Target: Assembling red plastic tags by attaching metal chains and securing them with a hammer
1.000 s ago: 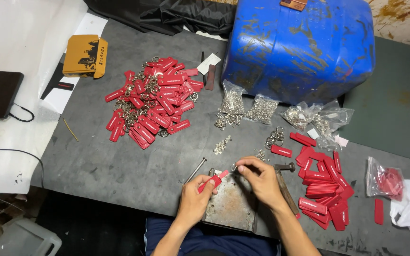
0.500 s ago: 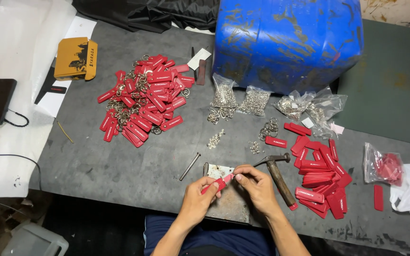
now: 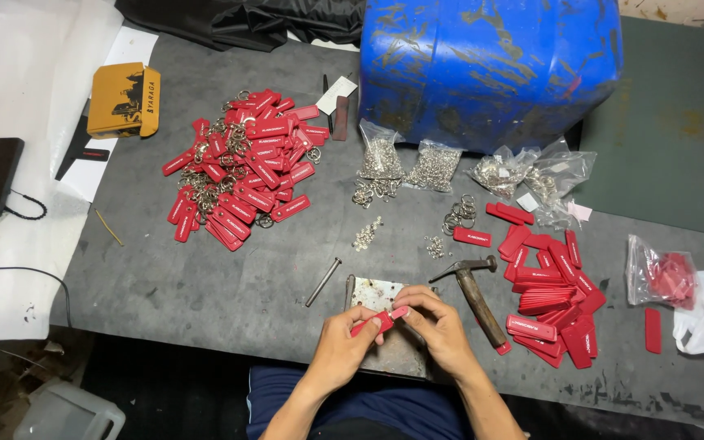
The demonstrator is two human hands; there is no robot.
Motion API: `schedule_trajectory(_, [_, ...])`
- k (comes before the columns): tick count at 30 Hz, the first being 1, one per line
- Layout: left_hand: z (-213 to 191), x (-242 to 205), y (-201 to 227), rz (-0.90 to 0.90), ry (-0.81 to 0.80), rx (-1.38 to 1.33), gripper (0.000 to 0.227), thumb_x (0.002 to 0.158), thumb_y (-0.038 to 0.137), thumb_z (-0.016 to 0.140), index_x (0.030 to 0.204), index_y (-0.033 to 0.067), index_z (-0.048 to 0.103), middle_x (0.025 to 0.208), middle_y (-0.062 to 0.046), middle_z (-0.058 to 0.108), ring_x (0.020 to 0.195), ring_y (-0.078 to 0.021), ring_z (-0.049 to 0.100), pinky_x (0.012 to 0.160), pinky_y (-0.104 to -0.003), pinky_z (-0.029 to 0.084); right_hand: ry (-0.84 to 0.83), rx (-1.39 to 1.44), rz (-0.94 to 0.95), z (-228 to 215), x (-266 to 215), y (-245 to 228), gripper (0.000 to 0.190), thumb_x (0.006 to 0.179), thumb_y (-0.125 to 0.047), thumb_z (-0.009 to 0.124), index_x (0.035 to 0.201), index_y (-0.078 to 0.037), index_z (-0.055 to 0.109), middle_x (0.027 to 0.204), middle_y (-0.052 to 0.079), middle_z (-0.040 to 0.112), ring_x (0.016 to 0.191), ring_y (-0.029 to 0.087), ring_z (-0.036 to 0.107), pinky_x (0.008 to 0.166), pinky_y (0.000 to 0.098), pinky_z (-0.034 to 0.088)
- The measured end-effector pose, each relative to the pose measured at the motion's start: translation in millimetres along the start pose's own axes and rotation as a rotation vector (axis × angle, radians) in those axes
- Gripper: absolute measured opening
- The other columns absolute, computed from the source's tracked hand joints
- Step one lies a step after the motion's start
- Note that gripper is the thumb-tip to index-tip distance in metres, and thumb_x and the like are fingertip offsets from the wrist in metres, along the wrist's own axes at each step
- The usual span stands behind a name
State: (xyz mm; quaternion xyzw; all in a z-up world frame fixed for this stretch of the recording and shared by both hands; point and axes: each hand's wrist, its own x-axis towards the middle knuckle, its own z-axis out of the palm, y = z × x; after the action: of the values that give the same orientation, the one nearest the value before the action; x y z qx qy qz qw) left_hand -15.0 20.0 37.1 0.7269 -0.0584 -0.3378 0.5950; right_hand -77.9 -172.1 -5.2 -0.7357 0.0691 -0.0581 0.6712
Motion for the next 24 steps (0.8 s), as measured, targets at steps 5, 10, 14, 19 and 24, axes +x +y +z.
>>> schedule_trajectory(5, [0,-1,0,-0.022,-0.001,0.115,0.022,0.095,0.020,0.061,0.078,0.0144,0.073,0.068,0.006,0.072,0.057,-0.0064,0.050,0.061,-0.026,0.042,0.014,0.106,0.027,3,-7,2,0.018,0.094,-0.022,0.071,0.094,-0.005,0.077,0.103,0.008,0.070,0.103,0.021,0.066,0.098,0.0342,0.048])
schedule_trajectory(10, [1,-7,13,-0.024,0.002,0.230,0.021,0.092,0.020,0.060,0.075,0.0160,0.072,0.066,0.008,0.072,0.058,-0.0075,0.054,0.064,-0.027,0.045,-0.057,0.140,-0.001,3,-9,-7,0.018,0.093,-0.024,0.072,0.094,-0.007,0.073,0.112,0.013,0.071,0.109,0.023,0.066,0.099,0.0358,0.049])
schedule_trajectory(14, [0,-13,25,-0.048,-0.042,0.277,0.025,0.095,0.023,0.059,0.073,0.0157,0.069,0.062,0.006,0.065,0.057,-0.0086,0.050,0.061,-0.029,0.042,-0.078,0.190,0.135,7,-12,-17,0.019,0.089,-0.013,0.075,0.105,-0.003,0.067,0.111,0.013,0.076,0.106,0.018,0.071,0.096,0.0307,0.056])
schedule_trajectory(19, [-2,-13,21,-0.042,-0.095,0.232,0.027,0.098,0.027,0.060,0.075,0.0154,0.069,0.068,0.008,0.068,0.057,-0.0068,0.046,0.061,-0.027,0.039,-0.106,0.110,0.080,4,-10,-16,0.011,0.090,-0.011,0.075,0.096,-0.003,0.069,0.100,0.009,0.072,0.098,0.017,0.068,0.092,0.0283,0.054])
schedule_trajectory(24, [-2,-17,29,-0.091,-0.105,0.227,0.024,0.099,0.026,0.063,0.078,0.0166,0.069,0.066,0.007,0.066,0.057,-0.0059,0.045,0.064,-0.025,0.040,-0.130,0.068,0.109,1,-10,-23,0.009,0.091,-0.010,0.074,0.094,-0.004,0.069,0.099,0.007,0.073,0.097,0.016,0.069,0.090,0.0284,0.055])
